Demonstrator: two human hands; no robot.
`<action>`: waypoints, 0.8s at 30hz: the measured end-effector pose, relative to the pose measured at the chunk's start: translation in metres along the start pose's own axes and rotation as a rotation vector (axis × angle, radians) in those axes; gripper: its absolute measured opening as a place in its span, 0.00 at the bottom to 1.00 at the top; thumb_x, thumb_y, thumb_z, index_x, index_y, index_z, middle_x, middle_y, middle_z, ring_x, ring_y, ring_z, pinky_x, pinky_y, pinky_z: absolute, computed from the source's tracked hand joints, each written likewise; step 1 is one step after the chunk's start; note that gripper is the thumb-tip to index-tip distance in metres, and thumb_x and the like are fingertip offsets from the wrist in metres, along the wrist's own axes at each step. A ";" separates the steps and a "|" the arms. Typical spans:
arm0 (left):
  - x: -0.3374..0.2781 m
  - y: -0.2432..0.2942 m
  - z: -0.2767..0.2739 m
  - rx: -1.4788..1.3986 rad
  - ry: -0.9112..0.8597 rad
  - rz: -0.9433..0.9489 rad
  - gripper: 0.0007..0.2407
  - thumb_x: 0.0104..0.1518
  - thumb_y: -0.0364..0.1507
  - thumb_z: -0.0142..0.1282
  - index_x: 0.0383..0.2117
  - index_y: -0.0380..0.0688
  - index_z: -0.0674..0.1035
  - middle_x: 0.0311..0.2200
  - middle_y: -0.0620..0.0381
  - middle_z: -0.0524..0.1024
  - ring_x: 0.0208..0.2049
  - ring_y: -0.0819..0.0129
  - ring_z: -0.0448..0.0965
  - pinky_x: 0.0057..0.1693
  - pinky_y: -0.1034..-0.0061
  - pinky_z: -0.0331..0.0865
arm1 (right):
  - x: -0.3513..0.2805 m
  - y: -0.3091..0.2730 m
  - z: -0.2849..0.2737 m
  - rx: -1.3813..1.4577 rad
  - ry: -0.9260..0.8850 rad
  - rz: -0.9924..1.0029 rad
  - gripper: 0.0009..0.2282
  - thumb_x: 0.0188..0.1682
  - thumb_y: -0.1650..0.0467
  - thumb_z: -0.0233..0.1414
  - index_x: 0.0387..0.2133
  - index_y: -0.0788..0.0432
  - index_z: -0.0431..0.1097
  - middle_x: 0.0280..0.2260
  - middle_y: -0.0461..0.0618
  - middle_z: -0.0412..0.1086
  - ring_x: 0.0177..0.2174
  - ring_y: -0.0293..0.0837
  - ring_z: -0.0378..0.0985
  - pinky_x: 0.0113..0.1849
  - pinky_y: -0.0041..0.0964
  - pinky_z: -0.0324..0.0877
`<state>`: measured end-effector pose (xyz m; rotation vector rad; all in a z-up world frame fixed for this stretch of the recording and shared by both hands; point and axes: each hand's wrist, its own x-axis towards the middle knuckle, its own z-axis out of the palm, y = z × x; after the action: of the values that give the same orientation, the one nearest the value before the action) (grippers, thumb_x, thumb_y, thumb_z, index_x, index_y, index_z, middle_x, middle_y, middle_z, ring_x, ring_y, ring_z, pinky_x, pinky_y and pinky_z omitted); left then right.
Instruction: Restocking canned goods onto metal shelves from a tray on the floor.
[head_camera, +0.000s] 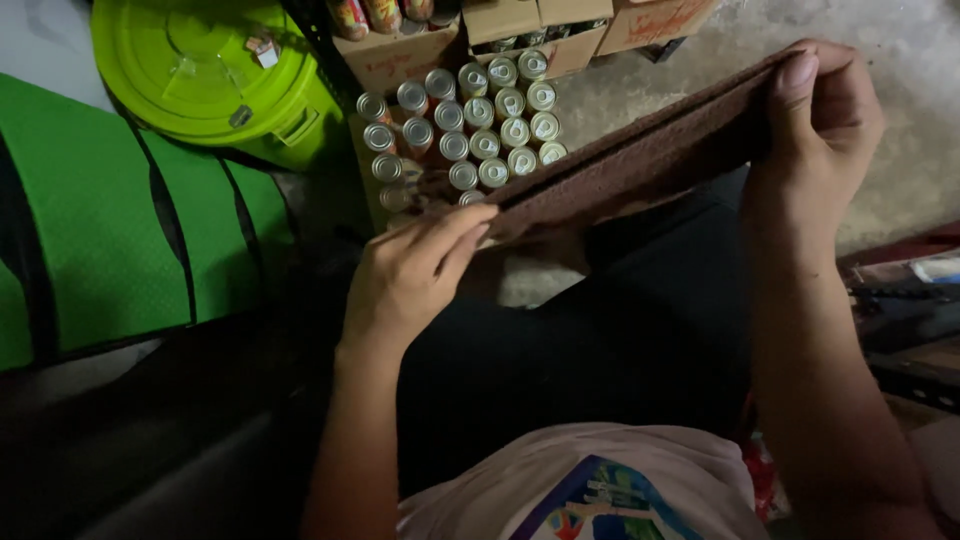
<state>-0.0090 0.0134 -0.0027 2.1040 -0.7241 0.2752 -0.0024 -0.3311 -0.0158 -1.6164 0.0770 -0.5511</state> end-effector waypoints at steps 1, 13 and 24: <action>0.002 0.002 -0.002 0.001 -0.001 0.000 0.09 0.63 0.25 0.61 0.48 0.46 0.80 0.39 0.53 0.83 0.39 0.59 0.86 0.46 0.69 0.79 | 0.001 0.001 0.000 0.001 0.001 0.001 0.11 0.70 0.66 0.53 0.44 0.64 0.69 0.35 0.43 0.68 0.32 0.32 0.64 0.37 0.24 0.58; -0.019 -0.052 0.026 -0.416 0.074 -0.552 0.11 0.68 0.34 0.65 0.44 0.37 0.85 0.32 0.56 0.84 0.36 0.71 0.83 0.46 0.73 0.74 | -0.012 0.016 0.045 0.337 0.032 0.384 0.07 0.63 0.68 0.55 0.39 0.59 0.71 0.32 0.42 0.69 0.32 0.35 0.70 0.37 0.28 0.66; -0.011 -0.033 0.065 -0.769 0.102 -0.907 0.17 0.58 0.32 0.65 0.53 0.39 0.83 0.40 0.55 0.83 0.37 0.72 0.81 0.46 0.75 0.78 | -0.083 0.001 0.124 0.126 -0.212 0.485 0.06 0.52 0.74 0.60 0.40 0.60 0.73 0.32 0.40 0.73 0.27 0.28 0.73 0.28 0.23 0.70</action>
<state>-0.0030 -0.0194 -0.0681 1.4563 0.2234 -0.3501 -0.0269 -0.1862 -0.0442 -1.4566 0.2622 -0.0098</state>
